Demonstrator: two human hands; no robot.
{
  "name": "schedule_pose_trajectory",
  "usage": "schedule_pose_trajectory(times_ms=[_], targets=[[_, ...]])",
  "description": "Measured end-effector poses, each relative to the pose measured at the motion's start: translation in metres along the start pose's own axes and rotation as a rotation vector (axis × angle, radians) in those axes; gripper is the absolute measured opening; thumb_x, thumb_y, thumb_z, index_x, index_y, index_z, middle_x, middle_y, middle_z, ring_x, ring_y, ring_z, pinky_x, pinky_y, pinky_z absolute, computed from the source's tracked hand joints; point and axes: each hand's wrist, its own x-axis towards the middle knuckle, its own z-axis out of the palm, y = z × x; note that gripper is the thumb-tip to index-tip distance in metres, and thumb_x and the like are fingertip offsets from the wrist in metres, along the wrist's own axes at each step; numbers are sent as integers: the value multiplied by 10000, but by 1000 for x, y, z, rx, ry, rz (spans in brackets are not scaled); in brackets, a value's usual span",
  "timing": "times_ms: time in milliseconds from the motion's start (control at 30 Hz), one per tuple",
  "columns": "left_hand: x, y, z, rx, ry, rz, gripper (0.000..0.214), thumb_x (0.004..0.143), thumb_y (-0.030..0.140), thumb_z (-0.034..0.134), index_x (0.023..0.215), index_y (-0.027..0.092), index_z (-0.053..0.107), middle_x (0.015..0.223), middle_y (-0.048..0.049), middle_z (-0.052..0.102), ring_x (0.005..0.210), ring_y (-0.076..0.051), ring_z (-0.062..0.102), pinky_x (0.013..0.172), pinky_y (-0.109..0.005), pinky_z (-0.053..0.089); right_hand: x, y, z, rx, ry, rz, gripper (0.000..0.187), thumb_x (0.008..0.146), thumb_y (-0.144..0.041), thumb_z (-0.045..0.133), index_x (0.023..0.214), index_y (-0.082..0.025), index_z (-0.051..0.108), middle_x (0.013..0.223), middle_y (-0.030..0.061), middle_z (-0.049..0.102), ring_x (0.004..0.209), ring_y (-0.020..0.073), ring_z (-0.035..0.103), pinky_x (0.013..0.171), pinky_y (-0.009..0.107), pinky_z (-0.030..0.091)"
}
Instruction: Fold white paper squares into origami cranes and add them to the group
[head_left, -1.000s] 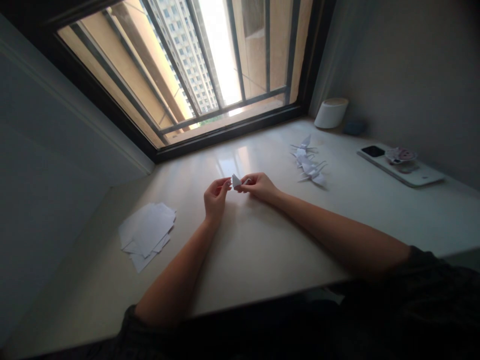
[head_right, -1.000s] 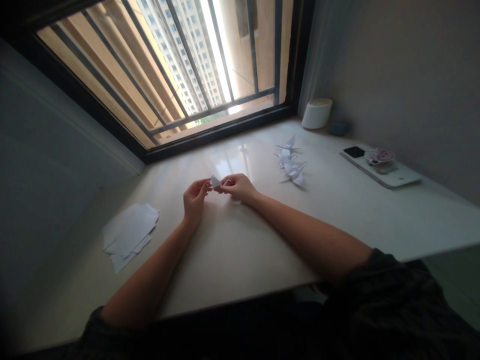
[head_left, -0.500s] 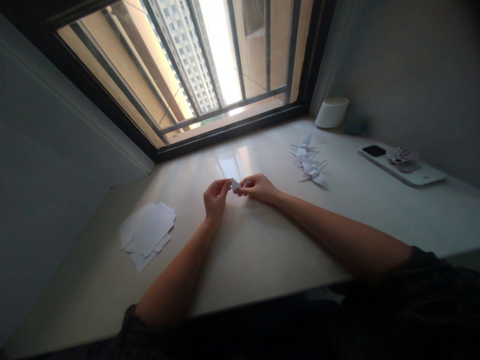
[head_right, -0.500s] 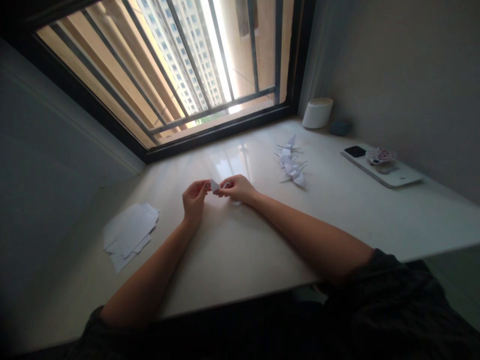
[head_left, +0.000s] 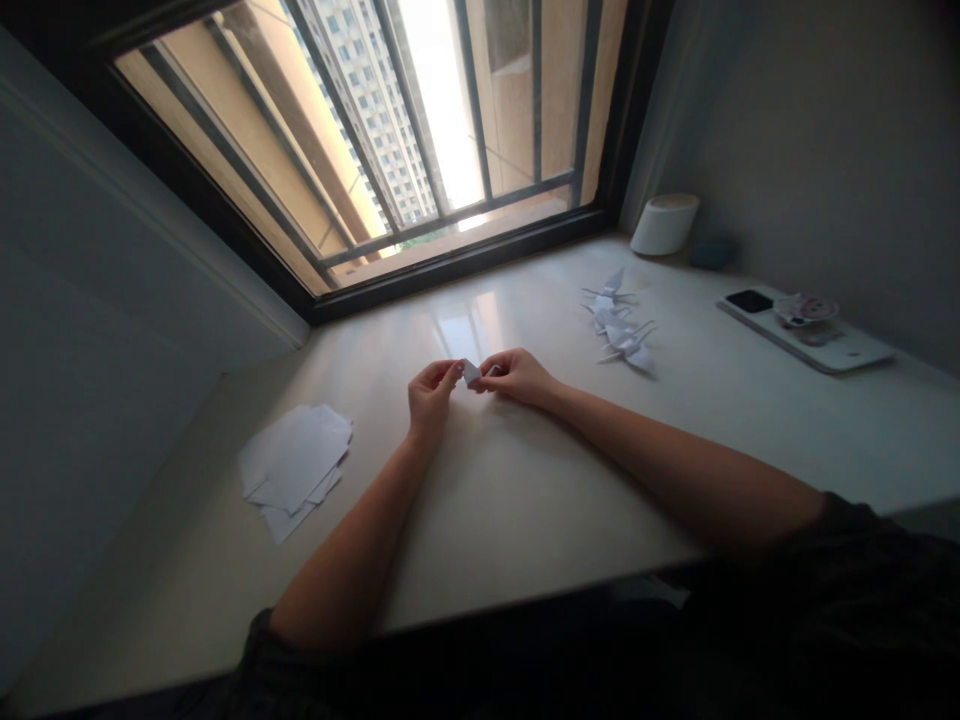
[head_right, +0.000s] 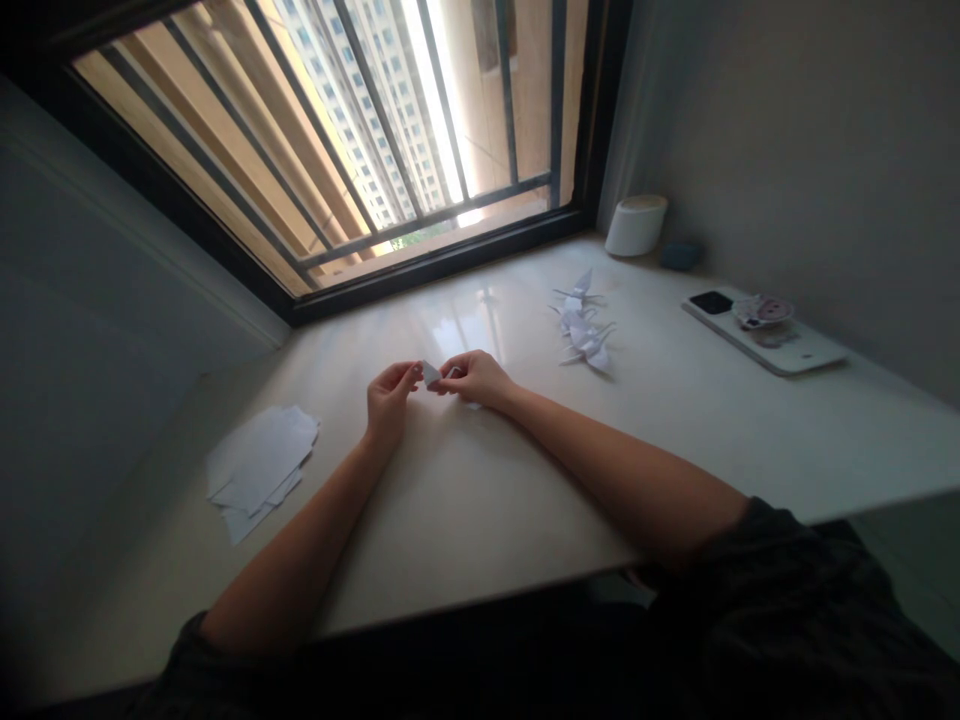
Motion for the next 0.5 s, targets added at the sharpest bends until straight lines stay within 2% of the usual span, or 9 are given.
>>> schedule_pose_trajectory(times_ms=[233, 500], targets=[[-1, -2, 0, 0, 70, 27, 301, 737, 464, 700, 795, 169, 687, 707, -22, 665, 663, -135, 610, 630, -255, 466, 3, 2, 2, 83, 85, -2, 351, 637, -482, 776, 747, -157, 700, 684, 60, 724, 578, 133, 623, 532, 231, 458], [1, -4, 0, 20, 127, 17, 318, 736, 481, 692, 820, 175, 667, 707, -24, 652, 661, -142, 617, 608, -249, 459, 3, -1, 1, 98, 144, 2, 364, 618, -488, 781, 761, -157, 725, 685, 63, 717, 574, 133, 611, 482, 220, 417]])
